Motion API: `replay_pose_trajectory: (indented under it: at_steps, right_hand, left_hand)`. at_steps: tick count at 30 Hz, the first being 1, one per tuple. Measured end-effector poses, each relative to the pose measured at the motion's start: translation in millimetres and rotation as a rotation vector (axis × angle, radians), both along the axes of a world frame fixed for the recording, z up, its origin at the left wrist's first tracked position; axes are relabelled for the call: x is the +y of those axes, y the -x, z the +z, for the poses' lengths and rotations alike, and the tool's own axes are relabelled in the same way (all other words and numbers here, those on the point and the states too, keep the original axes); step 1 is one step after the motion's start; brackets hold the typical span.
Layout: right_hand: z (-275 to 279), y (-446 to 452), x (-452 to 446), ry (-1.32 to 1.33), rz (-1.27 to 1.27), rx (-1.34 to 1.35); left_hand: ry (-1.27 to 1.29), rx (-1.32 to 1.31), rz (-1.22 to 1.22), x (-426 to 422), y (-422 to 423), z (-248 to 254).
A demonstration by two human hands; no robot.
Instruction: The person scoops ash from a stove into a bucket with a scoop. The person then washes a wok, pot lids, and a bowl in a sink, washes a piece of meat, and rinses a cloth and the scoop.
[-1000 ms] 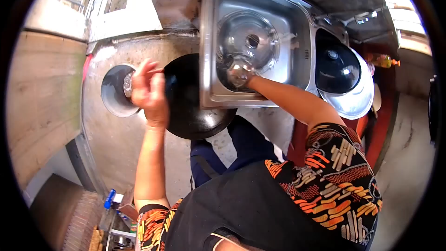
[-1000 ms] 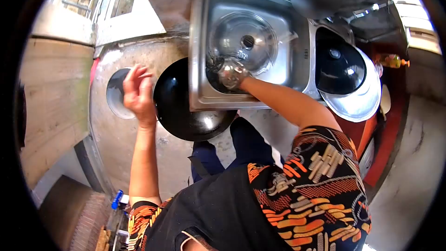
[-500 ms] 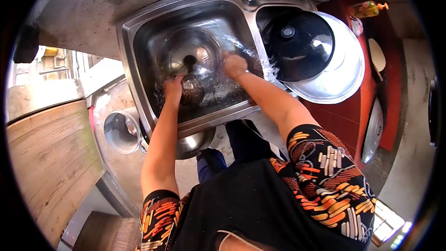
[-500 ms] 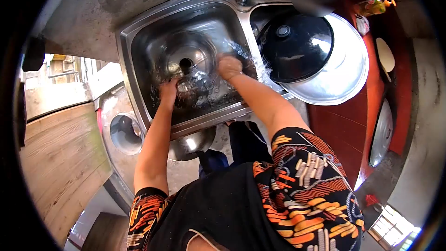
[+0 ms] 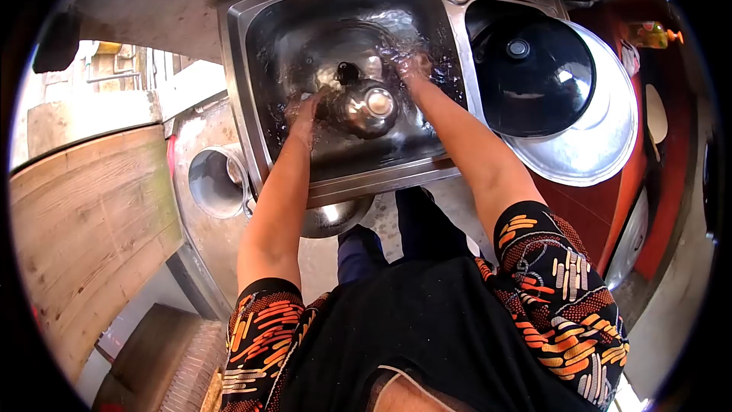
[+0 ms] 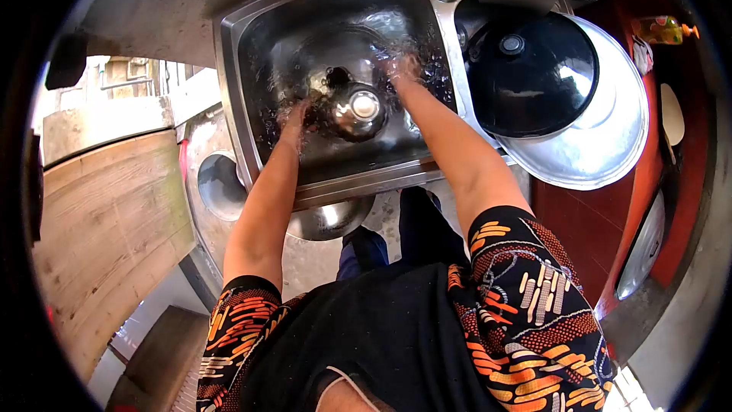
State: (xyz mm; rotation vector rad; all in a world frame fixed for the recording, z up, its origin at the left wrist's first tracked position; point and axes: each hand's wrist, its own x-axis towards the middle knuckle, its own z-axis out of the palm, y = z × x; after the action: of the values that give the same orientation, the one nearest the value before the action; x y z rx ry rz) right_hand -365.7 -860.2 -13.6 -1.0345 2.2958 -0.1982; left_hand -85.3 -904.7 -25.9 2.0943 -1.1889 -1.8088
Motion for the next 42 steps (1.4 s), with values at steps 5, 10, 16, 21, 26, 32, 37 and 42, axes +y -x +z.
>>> replay_pose_trajectory:
  at_steps: [5, 10, 16, 21, 26, 32, 37, 42]
  right_hand:
    - [29.9, 16.8, 32.2, 0.266, -0.456, -0.65]
    - [83.1, 3.1, 47.8, 0.493, -0.703, -0.932]
    - [131.2, 2.0, 66.8, 0.506, -0.598, -0.899]
    - [176.1, -6.5, 72.9, 0.595, -0.5, -0.92]
    - [215.7, -21.0, 72.7, 0.85, -0.324, -0.988]
    - [228.9, -6.6, 77.7, 0.917, -0.49, -1.157]
    - [196.3, 14.7, 93.3, 0.74, -0.703, -1.298]
    - [201.8, 44.9, 102.2, 0.345, -0.16, -0.396]
  left_hand:
    - [-0.023, 0.436, 0.037, 14.1, 10.8, 66.5]
    - [-0.067, 0.391, 0.028, 23.3, 20.6, 107.1]
    - [0.029, 0.373, -0.007, 26.6, 23.0, 102.4]
    - [-0.014, 0.463, 0.025, 30.2, 26.5, 91.2]
    - [-0.096, 0.433, -0.024, 25.1, 22.9, 75.5]
    - [-0.378, 0.878, 0.147, 26.8, 20.8, 85.7]
    - [-0.27, 1.03, 0.279, 29.8, 14.9, 101.7]
    - [-0.248, 1.061, 0.364, 21.9, 0.0, 93.8]
